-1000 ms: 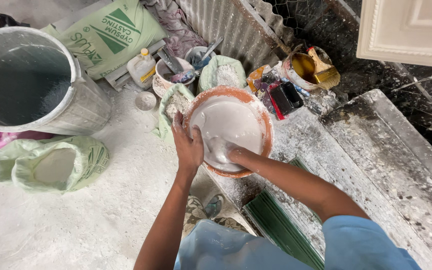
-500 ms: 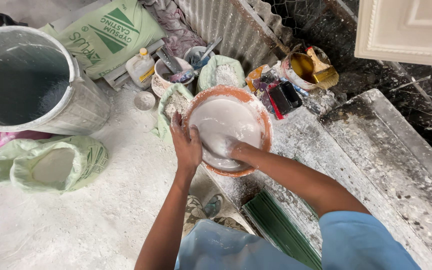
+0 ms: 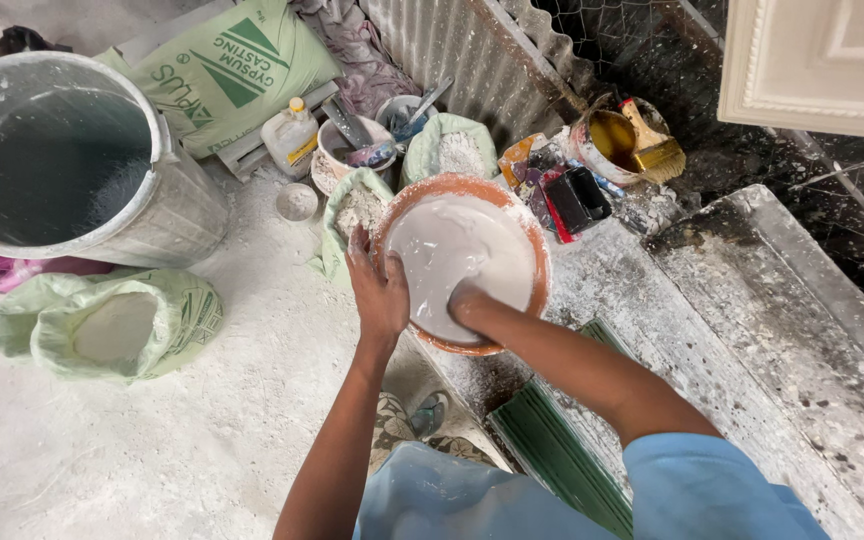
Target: The person opens a bag of gypsum casting powder with a knife, scoops powder by hand into a terracotta bowl, and adds water from a large bucket. They then knead and mix the powder and water by hand in the bowl, working the mixture into a slurry.
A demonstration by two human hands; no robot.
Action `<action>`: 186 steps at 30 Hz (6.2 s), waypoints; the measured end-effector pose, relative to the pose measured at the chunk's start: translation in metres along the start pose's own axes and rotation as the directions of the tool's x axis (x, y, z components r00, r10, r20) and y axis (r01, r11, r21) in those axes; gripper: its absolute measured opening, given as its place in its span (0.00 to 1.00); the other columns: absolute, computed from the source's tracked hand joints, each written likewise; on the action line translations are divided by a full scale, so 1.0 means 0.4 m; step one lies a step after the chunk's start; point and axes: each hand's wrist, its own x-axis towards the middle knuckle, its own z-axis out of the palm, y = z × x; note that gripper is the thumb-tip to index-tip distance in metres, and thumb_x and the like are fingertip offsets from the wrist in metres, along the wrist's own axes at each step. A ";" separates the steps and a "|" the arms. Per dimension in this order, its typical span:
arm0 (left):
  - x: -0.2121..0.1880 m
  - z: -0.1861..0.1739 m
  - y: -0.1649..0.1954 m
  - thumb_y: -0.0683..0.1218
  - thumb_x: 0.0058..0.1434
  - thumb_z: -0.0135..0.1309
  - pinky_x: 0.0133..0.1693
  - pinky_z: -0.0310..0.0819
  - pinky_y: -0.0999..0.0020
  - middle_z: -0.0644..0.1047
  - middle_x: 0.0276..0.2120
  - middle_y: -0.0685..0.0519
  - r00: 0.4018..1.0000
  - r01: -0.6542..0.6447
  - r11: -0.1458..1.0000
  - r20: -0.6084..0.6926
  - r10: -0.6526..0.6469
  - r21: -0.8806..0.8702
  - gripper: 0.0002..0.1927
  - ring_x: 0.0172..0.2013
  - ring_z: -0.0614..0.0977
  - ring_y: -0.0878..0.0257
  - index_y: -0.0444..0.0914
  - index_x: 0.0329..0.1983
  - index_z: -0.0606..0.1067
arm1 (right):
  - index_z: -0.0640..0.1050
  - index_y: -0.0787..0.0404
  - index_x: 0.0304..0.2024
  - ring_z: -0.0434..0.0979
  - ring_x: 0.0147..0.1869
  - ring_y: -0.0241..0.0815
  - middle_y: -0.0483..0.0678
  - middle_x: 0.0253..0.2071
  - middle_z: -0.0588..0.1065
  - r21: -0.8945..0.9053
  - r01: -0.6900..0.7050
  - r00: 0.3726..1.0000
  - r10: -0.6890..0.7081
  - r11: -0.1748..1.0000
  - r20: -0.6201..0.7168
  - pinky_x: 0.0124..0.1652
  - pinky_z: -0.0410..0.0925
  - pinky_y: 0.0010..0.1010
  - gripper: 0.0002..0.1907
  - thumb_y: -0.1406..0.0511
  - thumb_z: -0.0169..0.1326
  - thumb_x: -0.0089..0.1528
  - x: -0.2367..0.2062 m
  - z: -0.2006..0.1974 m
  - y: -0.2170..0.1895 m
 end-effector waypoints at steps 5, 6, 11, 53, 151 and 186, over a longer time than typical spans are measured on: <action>0.003 0.003 0.005 0.46 0.72 0.44 0.70 0.54 0.50 0.58 0.71 0.30 1.000 -0.023 1.000 -0.008 0.023 -0.002 0.33 0.72 0.62 0.39 0.26 0.75 0.51 | 0.77 0.65 0.52 0.82 0.49 0.51 0.61 0.50 0.79 0.004 0.030 0.999 -0.029 1.000 -0.024 0.55 0.72 0.38 0.18 0.63 0.40 0.70 -0.053 -0.019 -0.032; 0.002 0.004 0.005 0.46 0.71 0.44 0.70 0.54 0.50 0.58 0.71 0.31 1.000 -0.019 1.000 -0.006 0.019 -0.009 0.33 0.72 0.62 0.39 0.26 0.75 0.51 | 0.77 0.65 0.52 0.82 0.49 0.51 0.61 0.50 0.79 0.005 0.027 0.998 -0.026 1.000 -0.053 0.54 0.72 0.38 0.18 0.63 0.40 0.70 -0.062 -0.036 -0.033; 0.003 0.006 -0.003 0.46 0.71 0.44 0.70 0.53 0.50 0.58 0.71 0.31 1.000 -0.022 1.000 0.008 0.022 0.005 0.33 0.72 0.62 0.40 0.26 0.75 0.51 | 0.77 0.65 0.52 0.82 0.49 0.51 0.61 0.50 0.79 0.053 0.027 0.962 -0.011 0.998 -0.272 0.54 0.72 0.38 0.17 0.63 0.40 0.70 -0.039 -0.134 -0.040; -0.001 0.009 -0.014 0.44 0.71 0.44 0.70 0.53 0.51 0.58 0.71 0.30 1.000 -0.012 1.000 0.002 0.012 -0.006 0.33 0.71 0.63 0.39 0.27 0.75 0.51 | 0.75 0.61 0.54 0.81 0.47 0.50 0.57 0.48 0.79 -0.103 0.161 0.958 -0.181 0.982 -0.223 0.50 0.74 0.36 0.15 0.65 0.44 0.67 -0.137 -0.122 0.049; 0.019 -0.015 0.007 0.45 0.69 0.46 0.69 0.50 0.45 0.60 0.68 0.26 0.986 -0.023 0.996 0.168 0.008 0.087 0.35 0.68 0.62 0.31 0.23 0.73 0.52 | 0.80 0.60 0.47 0.83 0.48 0.47 0.53 0.46 0.81 -0.022 -0.061 0.976 0.055 0.998 -0.213 0.50 0.75 0.35 0.13 0.62 0.51 0.66 -0.004 -0.134 -0.029; 0.005 -0.006 0.012 0.47 0.67 0.46 0.67 0.57 0.46 0.60 0.68 0.29 0.989 -0.006 1.000 0.150 0.007 -0.007 0.35 0.67 0.65 0.34 0.25 0.72 0.53 | 0.81 0.61 0.45 0.82 0.49 0.48 0.54 0.46 0.81 -0.022 0.098 0.995 -0.098 0.995 -0.033 0.51 0.74 0.36 0.13 0.60 0.54 0.65 -0.090 -0.011 -0.053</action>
